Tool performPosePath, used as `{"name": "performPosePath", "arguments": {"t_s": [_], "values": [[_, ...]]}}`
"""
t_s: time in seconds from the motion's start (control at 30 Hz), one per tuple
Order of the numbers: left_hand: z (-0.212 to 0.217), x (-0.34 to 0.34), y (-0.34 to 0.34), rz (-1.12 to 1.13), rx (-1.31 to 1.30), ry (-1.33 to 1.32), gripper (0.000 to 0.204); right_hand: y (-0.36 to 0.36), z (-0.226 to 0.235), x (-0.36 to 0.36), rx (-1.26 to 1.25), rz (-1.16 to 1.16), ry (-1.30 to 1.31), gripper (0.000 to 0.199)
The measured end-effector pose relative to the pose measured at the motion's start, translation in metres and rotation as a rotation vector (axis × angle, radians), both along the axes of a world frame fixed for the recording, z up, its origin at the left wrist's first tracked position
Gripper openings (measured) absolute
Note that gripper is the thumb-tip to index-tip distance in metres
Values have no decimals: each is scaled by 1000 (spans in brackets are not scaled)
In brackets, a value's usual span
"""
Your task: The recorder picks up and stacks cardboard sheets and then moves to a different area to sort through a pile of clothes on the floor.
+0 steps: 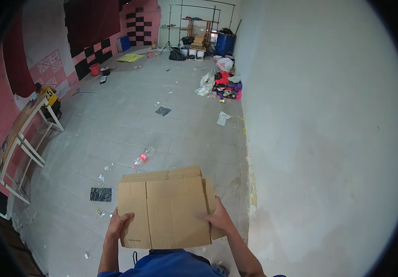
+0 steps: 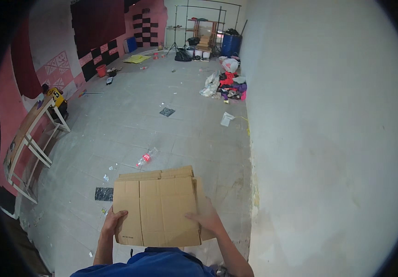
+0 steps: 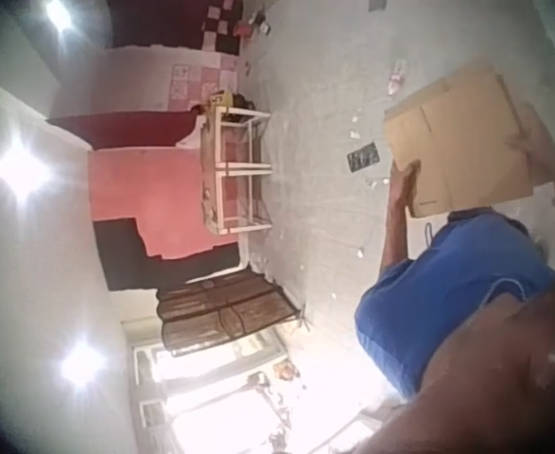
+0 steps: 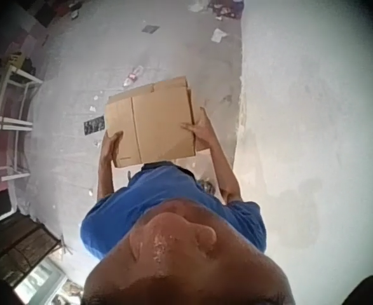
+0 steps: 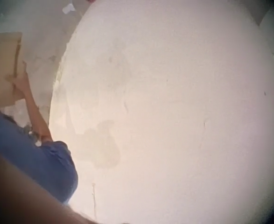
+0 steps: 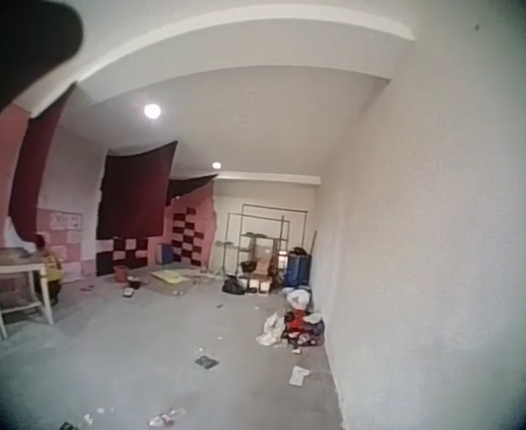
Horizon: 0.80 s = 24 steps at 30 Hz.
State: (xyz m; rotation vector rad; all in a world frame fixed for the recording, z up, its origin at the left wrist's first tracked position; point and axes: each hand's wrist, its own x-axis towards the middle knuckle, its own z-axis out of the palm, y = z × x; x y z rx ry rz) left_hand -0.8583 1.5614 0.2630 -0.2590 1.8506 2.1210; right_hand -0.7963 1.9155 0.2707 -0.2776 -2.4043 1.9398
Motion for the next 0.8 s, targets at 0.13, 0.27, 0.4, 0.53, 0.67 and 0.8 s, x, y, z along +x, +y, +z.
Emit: {"name": "performPosePath", "arguments": {"t_s": [0.13, 0.27, 0.4, 0.53, 0.67, 0.8], "values": [[-5, -70, 38, 10, 77, 41, 59, 39, -3, -70, -179, 51, 55, 76], [1, -159, 113, -171, 30, 36, 58, 96, -21, -111, -177, -125, -67, 73], [4, -254, 214, -457, 88, 52, 56, 169, -24, -133, -283, -309, -71, 72], [6, -319, 315, -606, -129, 58, 56, 225, -28, -145, -457, -465, -43, 66], [-1, -382, 408, -755, -137, 34, 59, 293, -65, -169, -363, -620, -65, 64], [10, -440, 453, -762, -209, 108, 60, 358, -48, -236, -301, -620, -133, 68]]}}
